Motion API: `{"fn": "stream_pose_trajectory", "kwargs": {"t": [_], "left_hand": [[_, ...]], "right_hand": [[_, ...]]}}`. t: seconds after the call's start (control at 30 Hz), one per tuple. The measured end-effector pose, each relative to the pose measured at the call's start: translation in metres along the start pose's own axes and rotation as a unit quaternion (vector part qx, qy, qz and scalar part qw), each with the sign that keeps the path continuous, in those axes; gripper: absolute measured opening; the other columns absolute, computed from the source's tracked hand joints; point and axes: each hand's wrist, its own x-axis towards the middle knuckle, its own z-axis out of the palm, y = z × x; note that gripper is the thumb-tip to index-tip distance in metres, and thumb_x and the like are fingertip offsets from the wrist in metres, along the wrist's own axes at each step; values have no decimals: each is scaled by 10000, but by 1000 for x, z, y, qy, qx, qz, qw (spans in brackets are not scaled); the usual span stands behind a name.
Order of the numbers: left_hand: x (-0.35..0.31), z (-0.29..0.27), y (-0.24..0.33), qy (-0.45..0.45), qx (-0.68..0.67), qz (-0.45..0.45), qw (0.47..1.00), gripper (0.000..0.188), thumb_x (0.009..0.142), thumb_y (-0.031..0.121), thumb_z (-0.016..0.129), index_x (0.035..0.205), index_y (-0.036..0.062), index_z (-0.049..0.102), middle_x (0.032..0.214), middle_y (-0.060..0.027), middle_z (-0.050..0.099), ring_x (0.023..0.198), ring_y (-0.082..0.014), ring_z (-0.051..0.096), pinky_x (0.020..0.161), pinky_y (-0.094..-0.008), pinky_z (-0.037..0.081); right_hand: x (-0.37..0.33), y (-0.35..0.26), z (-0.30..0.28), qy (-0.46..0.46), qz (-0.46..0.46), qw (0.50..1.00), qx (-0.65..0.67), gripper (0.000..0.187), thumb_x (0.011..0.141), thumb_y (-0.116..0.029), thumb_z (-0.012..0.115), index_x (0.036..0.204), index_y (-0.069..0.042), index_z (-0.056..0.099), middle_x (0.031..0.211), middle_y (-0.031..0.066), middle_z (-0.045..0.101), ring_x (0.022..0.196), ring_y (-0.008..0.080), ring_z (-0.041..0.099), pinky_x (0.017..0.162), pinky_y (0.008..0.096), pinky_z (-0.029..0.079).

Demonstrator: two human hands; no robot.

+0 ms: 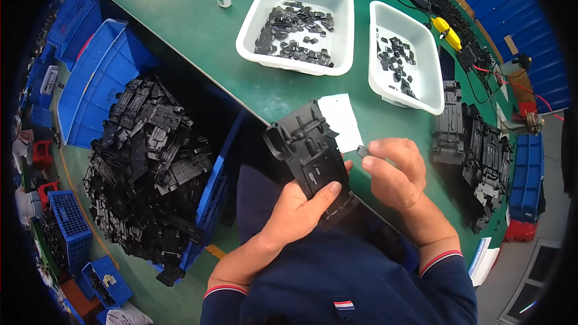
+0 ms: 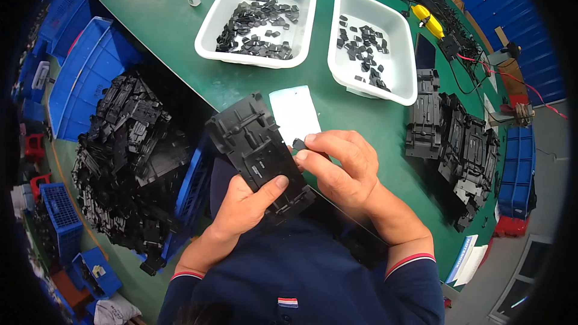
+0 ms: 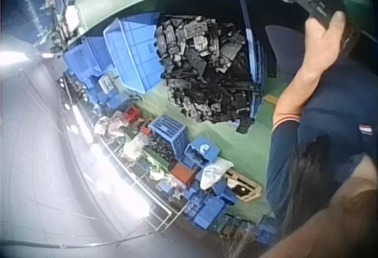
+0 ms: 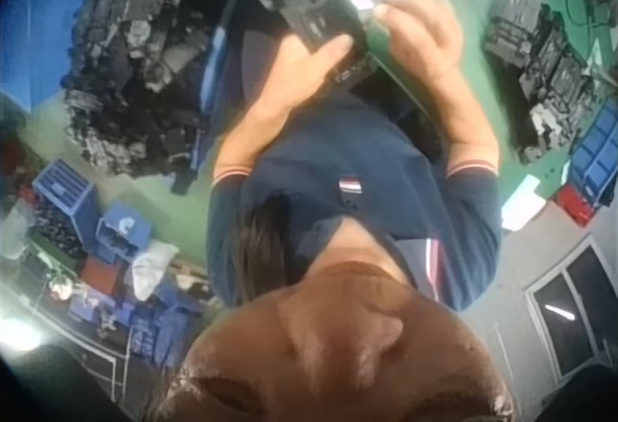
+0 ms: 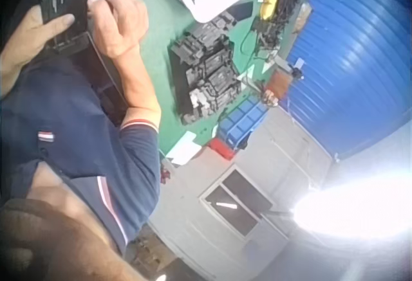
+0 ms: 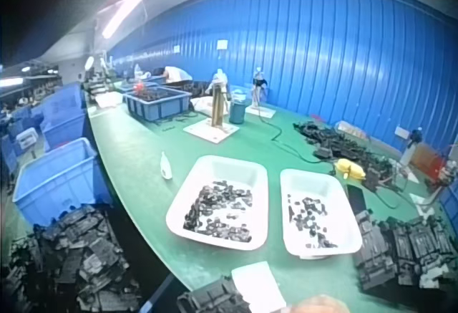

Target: The person is assembling small plastic components onto a larger base part at a factory workstation.

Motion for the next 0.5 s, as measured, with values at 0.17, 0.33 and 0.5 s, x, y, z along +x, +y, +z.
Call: {"fn": "stream_pose_trajectory", "kwargs": {"t": [0.17, 0.33, 0.5], "left_hand": [[-4, 13, 3, 34, 89, 23, 995, 251, 959, 119, 532, 1172, -3, 583, 1058, -52, 638, 962, -94, 566, 834, -271, 469], [-8, 20, 3, 44, 123, 65, 989, 207, 951, 136, 553, 1099, -3, 598, 937, -34, 636, 866, -92, 558, 757, -272, 470], [-15, 20, 5, 46, 163, 55, 984, 171, 909, 38, 521, 1056, -26, 578, 904, -79, 642, 843, -111, 569, 733, -290, 472]], "right_hand": [[4, -15, 0, 3, 11, 999, 50, 419, 580, 107, 668, 959, -70, 643, 961, 95, 605, 715, 215, 615, 555, 288, 512], [13, -30, 9, 19, 23, 994, 106, 396, 586, 93, 662, 951, -59, 645, 943, 103, 614, 678, 211, 608, 531, 282, 499], [18, -40, 16, 28, 48, 991, 123, 361, 590, 81, 670, 922, -59, 654, 919, 97, 631, 654, 208, 600, 526, 279, 487]]}}
